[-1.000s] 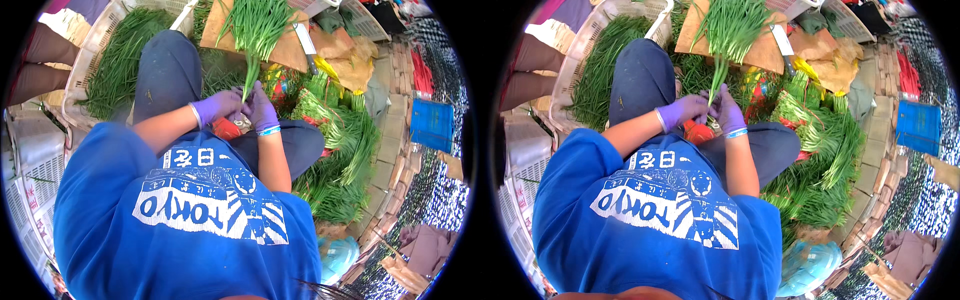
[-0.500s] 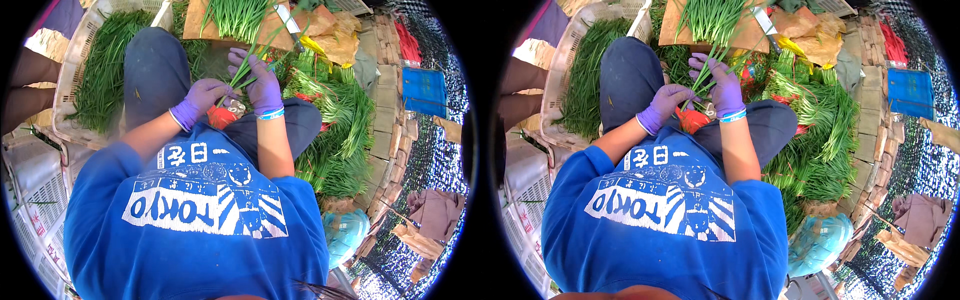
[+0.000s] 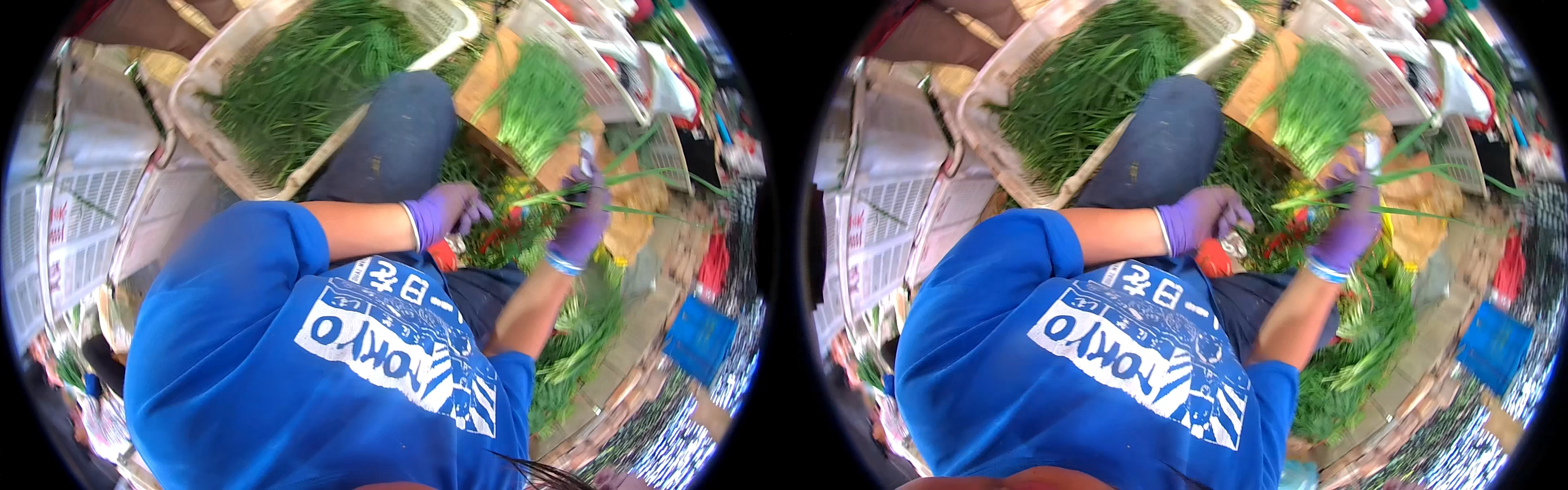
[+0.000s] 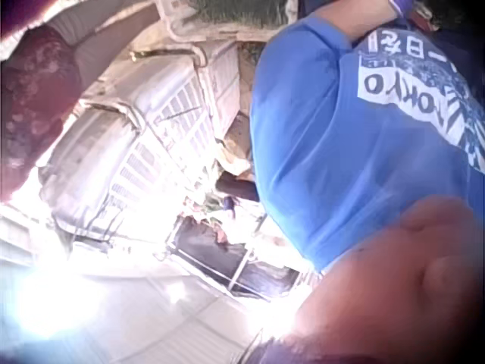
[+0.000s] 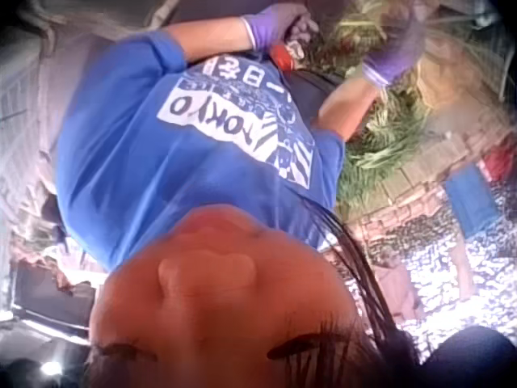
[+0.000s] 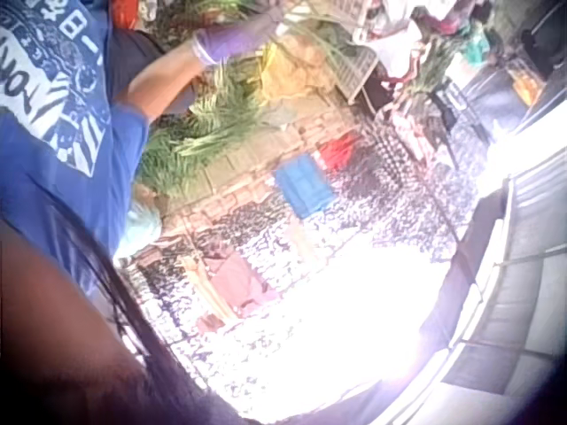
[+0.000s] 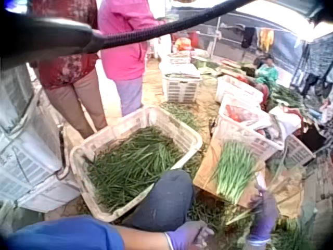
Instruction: The person sorts bundles of green onions, cutting the roots with a knife, tying them with red strings, and placing them into plastic crates.
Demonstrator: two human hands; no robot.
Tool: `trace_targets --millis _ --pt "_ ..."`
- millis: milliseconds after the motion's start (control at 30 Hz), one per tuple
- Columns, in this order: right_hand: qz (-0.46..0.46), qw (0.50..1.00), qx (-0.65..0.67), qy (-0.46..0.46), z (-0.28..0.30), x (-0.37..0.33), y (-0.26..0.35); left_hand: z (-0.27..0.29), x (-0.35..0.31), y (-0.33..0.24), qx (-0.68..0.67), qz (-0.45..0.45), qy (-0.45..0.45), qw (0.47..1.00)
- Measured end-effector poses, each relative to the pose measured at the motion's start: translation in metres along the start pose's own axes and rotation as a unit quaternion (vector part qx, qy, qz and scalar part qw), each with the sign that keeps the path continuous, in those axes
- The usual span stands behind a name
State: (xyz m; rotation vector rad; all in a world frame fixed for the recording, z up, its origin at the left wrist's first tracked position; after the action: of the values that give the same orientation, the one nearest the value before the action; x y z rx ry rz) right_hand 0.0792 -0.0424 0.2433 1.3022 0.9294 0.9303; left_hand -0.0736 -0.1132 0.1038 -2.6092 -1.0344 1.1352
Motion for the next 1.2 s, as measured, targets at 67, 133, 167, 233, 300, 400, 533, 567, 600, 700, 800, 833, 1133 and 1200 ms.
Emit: trace_targets --millis 67,133,167,233,300,400,533,567,600,700,800,833,1133,1200 --pt "0.010 0.998 -0.054 0.036 0.008 0.055 -0.010 -0.017 -0.030 -0.007 0.212 0.027 0.159 0.964" --pt "-0.027 0.997 -0.052 0.054 0.038 0.124 -0.050 -0.032 -0.087 -0.014 0.418 0.012 0.290 0.861" --pt "-0.028 0.996 -0.051 0.062 0.039 0.152 -0.064 -0.025 -0.102 -0.032 0.613 -0.047 0.290 0.734" --pt "-0.148 0.980 -0.125 0.037 0.051 0.194 -0.104 -0.001 -0.115 -0.062 0.664 -0.165 0.230 0.692" --pt "-0.249 0.945 -0.210 0.028 0.047 0.195 -0.139 0.037 -0.123 -0.102 0.611 -0.173 0.115 0.764" --pt "-0.222 0.869 -0.440 0.033 0.079 0.206 -0.172 0.115 -0.126 -0.147 0.432 -0.103 -0.099 0.891" --pt "-0.085 0.926 -0.360 0.072 0.054 0.169 -0.182 0.227 -0.090 -0.219 0.450 -0.199 -0.307 0.815" --pt "0.046 0.923 -0.379 0.053 0.042 0.166 -0.164 0.236 -0.071 -0.240 0.458 -0.216 -0.318 0.802" --pt "0.176 0.899 -0.399 0.034 0.026 0.159 -0.147 0.243 -0.046 -0.262 0.507 -0.304 -0.302 0.748" --pt "0.299 0.823 -0.477 0.073 -0.045 0.132 -0.107 0.269 0.008 -0.316 0.662 -0.223 -0.424 0.576" --pt "0.290 0.790 -0.510 0.177 -0.076 0.119 -0.125 0.280 0.055 -0.342 0.763 -0.201 -0.462 0.406" --pt "0.320 0.755 -0.532 0.213 -0.088 0.112 -0.130 0.274 0.063 -0.339 0.769 -0.200 -0.454 0.404" --pt "0.304 0.576 -0.586 0.482 -0.140 0.109 -0.191 0.284 0.061 -0.349 0.753 -0.102 -0.472 0.446" --pt "0.318 0.609 -0.597 0.415 -0.122 0.110 -0.178 0.302 0.048 -0.353 0.697 -0.227 -0.488 0.474"
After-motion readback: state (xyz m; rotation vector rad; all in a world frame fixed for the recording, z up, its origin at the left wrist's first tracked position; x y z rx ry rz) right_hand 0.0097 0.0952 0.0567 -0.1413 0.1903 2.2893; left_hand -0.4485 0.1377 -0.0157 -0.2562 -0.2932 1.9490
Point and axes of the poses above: each hand's wrist, its own x-axis towards the middle knuckle, its own z-axis out of the back of the hand, y = z × x, the point moved 7 cm from there along x, towards the middle knuckle, and after that the axes turned 3 degrees about y, right-handed, at the moved point
